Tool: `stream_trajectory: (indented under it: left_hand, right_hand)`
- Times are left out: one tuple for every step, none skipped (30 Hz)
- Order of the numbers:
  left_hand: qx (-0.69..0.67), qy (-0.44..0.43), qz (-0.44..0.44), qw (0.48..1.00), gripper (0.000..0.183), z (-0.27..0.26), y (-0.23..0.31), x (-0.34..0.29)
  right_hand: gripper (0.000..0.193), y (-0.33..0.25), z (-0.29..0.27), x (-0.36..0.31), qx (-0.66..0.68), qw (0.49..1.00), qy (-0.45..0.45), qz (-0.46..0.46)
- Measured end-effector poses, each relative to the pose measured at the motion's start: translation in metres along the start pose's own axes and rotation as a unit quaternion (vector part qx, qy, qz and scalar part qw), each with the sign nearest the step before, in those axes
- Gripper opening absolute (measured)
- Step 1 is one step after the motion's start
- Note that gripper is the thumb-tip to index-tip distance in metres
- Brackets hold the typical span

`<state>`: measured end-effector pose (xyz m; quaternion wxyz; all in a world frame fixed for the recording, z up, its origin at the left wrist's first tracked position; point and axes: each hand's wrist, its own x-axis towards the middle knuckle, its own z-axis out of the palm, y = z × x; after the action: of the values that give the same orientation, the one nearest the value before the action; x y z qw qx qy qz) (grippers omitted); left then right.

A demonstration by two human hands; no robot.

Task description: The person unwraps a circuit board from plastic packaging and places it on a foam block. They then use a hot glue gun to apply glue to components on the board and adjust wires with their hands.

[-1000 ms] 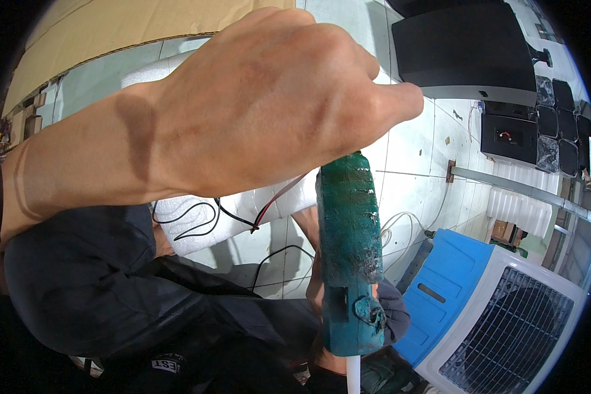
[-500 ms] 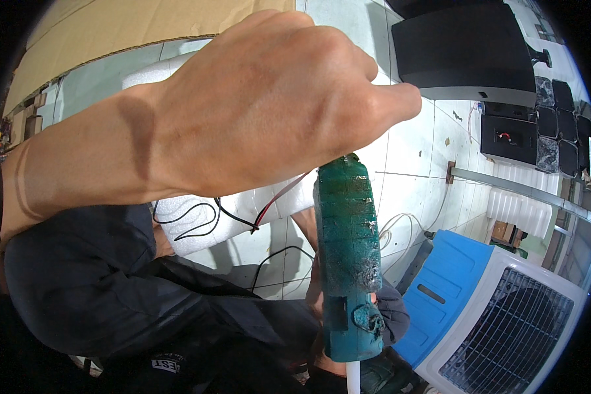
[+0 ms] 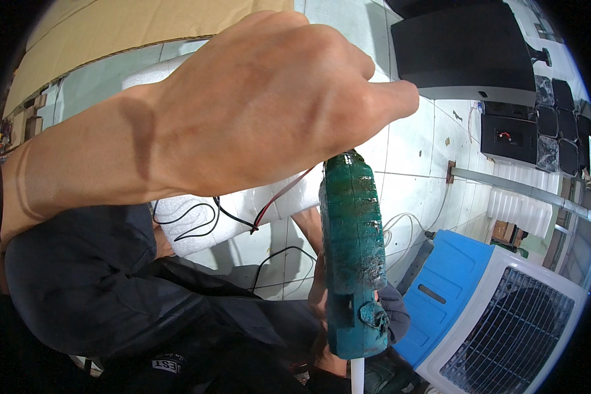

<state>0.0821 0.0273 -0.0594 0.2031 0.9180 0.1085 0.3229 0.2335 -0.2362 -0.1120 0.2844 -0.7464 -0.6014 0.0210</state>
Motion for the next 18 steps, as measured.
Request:
stream_trajectory:
  left_hand:
    - [-0.001, 0.0, 0.001, 1.0, 0.012, 0.0, 0.0, 0.001]
    - [-0.023, -0.019, -0.004, 1.0, 0.012, -0.008, 0.001, 0.003]
    - [-0.037, -0.013, 0.0, 0.999, 0.012, -0.008, 0.0, 0.002]
    - [-0.051, -0.007, 0.004, 0.999, 0.012, -0.009, 0.0, 0.001]
    - [-0.056, 0.026, 0.016, 0.998, 0.011, -0.005, -0.002, -0.003]
    - [-0.054, 0.017, 0.014, 0.998, 0.011, -0.006, -0.003, -0.004]
    - [-0.053, 0.006, 0.015, 0.998, 0.011, -0.008, -0.003, -0.003]
    - [-0.043, -0.046, 0.002, 0.998, 0.011, -0.024, 0.002, 0.002]
    - [-0.042, -0.064, -0.003, 0.997, 0.012, -0.027, 0.003, 0.004]
    - [-0.041, -0.082, -0.009, 0.996, 0.012, -0.031, 0.005, 0.005]
    - [-0.048, -0.067, -0.007, 0.997, 0.012, -0.027, 0.004, 0.004]
    - [-0.041, -0.052, -0.01, 0.998, 0.012, -0.024, 0.004, 0.001]
    - [-0.034, -0.037, -0.012, 0.999, 0.012, -0.022, 0.004, -0.001]
    - [-0.014, -0.023, -0.015, 1.0, 0.012, -0.018, 0.004, -0.004]
    - [-0.006, -0.013, -0.009, 1.0, 0.011, -0.008, 0.002, -0.002]
    - [0.002, -0.002, -0.004, 1.0, 0.011, 0.002, 0.0, 0.0]
    - [0.009, 0.009, 0.0, 1.0, 0.011, 0.013, -0.004, 0.0]
    - [0.015, 0.009, 0.008, 1.0, 0.011, 0.017, -0.001, 0.006]
  right_hand:
    - [0.017, -0.002, -0.001, 0.001, -0.013, 1.0, 0.0, 0.004]
    - [0.017, -0.003, -0.002, 0.002, -0.021, 1.0, -0.001, 0.009]
    - [0.017, -0.003, -0.002, 0.0, -0.045, 0.999, -0.002, 0.019]
    - [0.017, -0.003, -0.003, -0.002, -0.069, 0.997, -0.004, 0.028]
    - [0.017, -0.003, -0.005, -0.009, -0.108, 0.993, -0.006, 0.04]
    - [0.017, -0.002, -0.004, -0.009, -0.096, 0.995, -0.005, 0.036]
    - [0.017, 0.0, -0.004, -0.01, -0.085, 0.996, -0.003, 0.035]
    - [0.017, 0.002, -0.001, -0.006, -0.022, 1.0, 0.003, 0.017]
    - [0.016, 0.003, 0.001, -0.004, 0.014, 1.0, 0.011, 0.008]
    - [0.016, 0.004, 0.003, -0.001, 0.05, 0.999, 0.017, -0.004]
    - [0.016, 0.004, 0.005, -0.001, 0.06, 0.998, 0.026, -0.008]
    - [0.016, 0.003, 0.005, 0.002, 0.06, 0.998, 0.021, -0.009]
    - [0.016, 0.001, 0.006, 0.004, 0.059, 0.998, 0.018, -0.01]
    - [0.016, -0.003, 0.004, 0.008, 0.046, 0.999, 0.005, -0.006]
    - [0.016, -0.004, 0.003, 0.007, 0.032, 0.999, 0.002, 0.005]
    - [0.016, -0.004, 0.002, 0.006, 0.019, 1.0, -0.002, 0.016]
    - [0.015, -0.003, 0.002, 0.004, 0.015, 1.0, 0.0, 0.022]
    - [0.015, -0.003, 0.001, 0.002, 0.021, 0.999, 0.01, 0.027]
